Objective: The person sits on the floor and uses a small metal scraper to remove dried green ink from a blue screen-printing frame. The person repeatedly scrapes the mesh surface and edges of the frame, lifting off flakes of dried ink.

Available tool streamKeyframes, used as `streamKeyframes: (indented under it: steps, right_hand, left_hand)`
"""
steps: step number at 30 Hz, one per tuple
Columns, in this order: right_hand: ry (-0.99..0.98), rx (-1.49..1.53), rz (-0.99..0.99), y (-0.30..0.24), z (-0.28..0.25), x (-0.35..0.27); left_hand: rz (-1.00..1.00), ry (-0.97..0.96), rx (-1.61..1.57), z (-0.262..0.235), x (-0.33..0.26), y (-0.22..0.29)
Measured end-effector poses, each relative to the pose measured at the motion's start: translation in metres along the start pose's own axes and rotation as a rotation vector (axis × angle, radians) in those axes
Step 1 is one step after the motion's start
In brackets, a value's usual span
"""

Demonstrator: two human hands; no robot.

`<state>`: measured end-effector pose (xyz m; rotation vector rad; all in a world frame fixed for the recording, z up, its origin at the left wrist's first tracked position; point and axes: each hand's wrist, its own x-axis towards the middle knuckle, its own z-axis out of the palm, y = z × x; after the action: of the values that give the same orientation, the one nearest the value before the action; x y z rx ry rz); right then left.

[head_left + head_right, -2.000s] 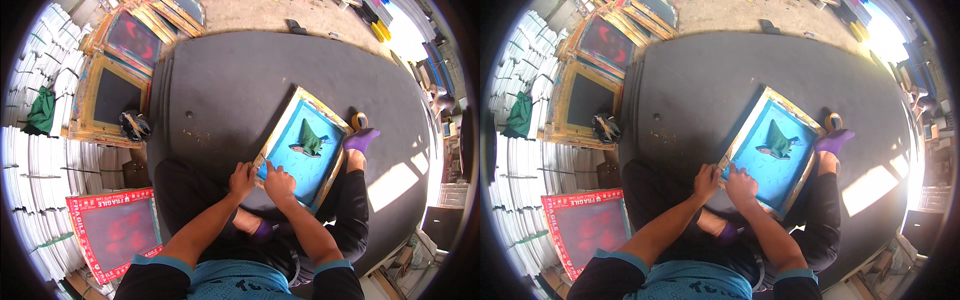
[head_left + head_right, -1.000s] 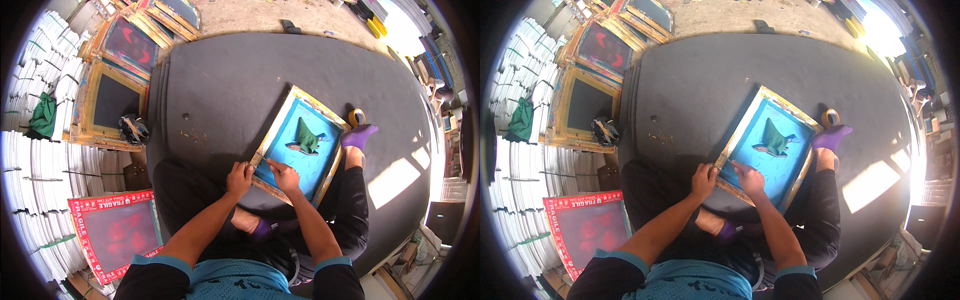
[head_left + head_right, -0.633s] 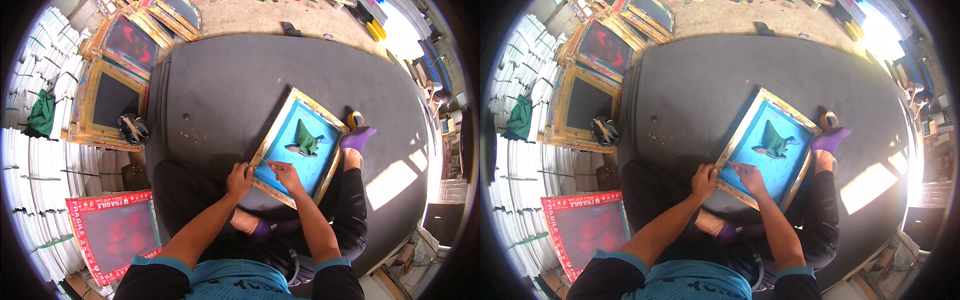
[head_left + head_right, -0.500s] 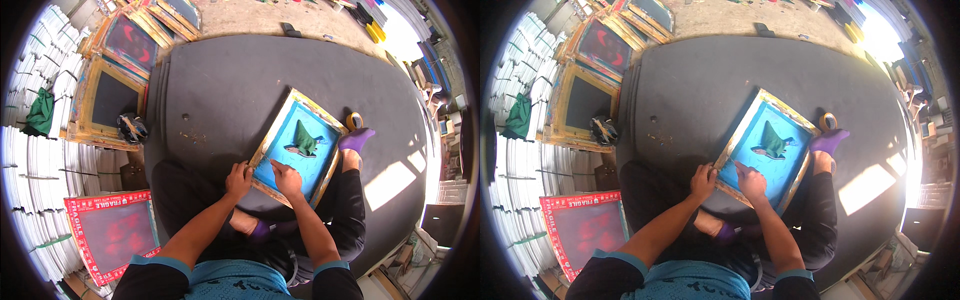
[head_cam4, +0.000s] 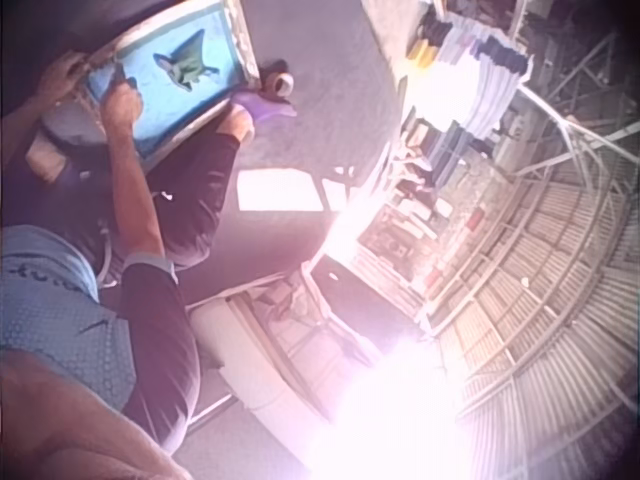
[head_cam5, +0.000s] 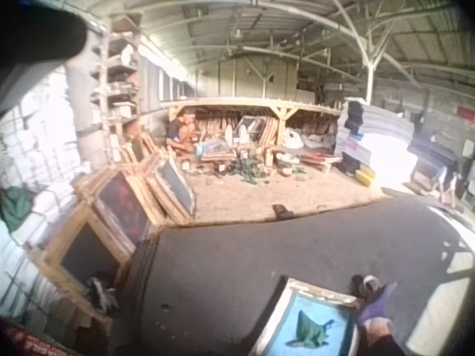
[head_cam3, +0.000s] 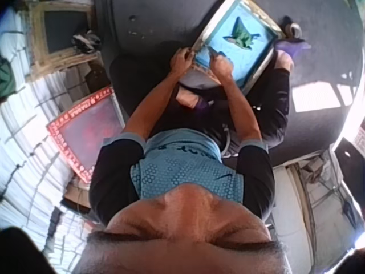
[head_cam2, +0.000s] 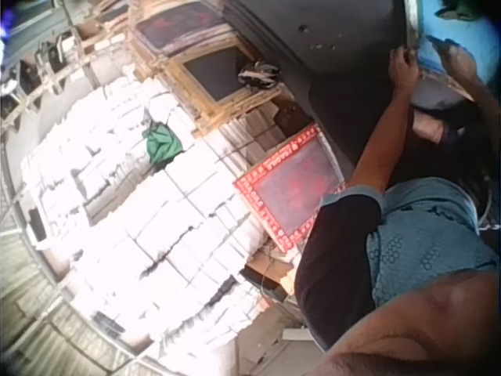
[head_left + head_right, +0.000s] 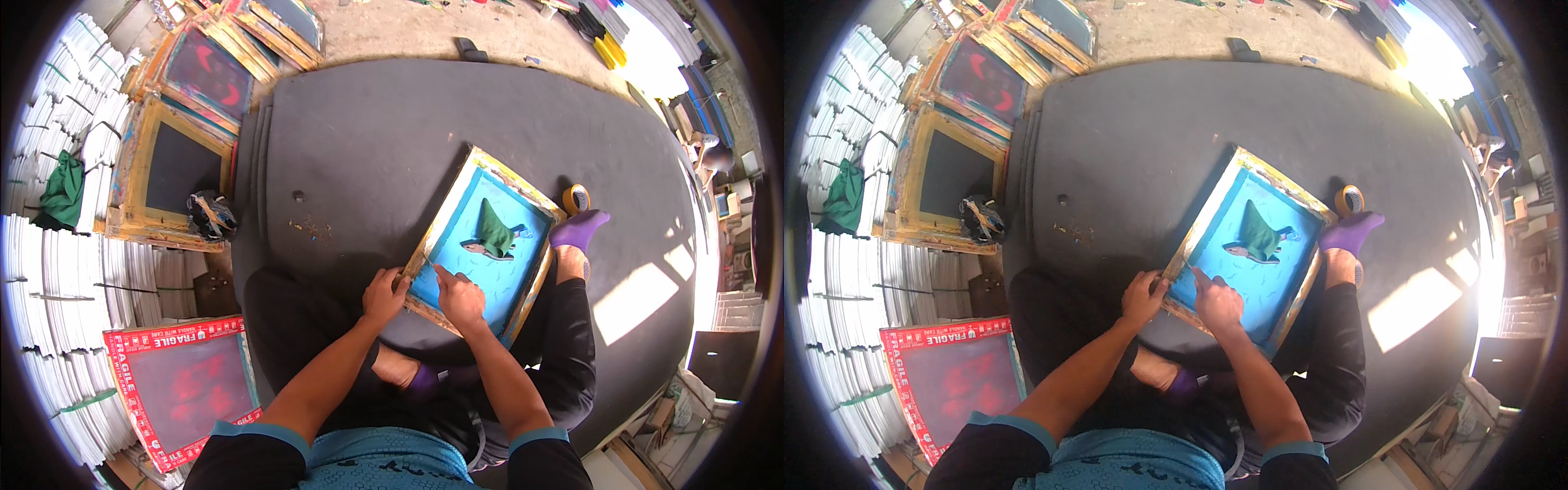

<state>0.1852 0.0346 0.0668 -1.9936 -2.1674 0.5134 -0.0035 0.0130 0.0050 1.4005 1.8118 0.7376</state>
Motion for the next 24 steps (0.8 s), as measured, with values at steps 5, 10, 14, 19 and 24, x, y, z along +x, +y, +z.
streamKeyframes:
  steps: [5, 10, 14, 19, 24]
  right_hand:
    - [-0.176, -0.201, 0.031, -0.012, 0.007, 0.0]
    - [-0.152, -0.062, 0.086, -0.018, 0.007, 0.005]
    - [-0.076, 0.188, 0.039, 0.018, 0.016, 0.008]
    - [-0.091, 0.65, 0.144, 0.05, 0.054, 0.009]
    - [0.05, 0.448, 0.03, 0.044, 0.049, 0.006]
  left_hand:
    - [0.032, -0.01, -0.018, 0.002, 0.0, -0.004]
    - [0.026, -0.014, -0.021, 0.002, -0.001, -0.002]
    - [0.069, 0.027, -0.05, 0.006, -0.001, -0.01]
    - [0.111, 0.039, 0.005, 0.011, 0.002, -0.015]
    - [0.154, 0.059, 0.027, 0.01, 0.003, -0.019]
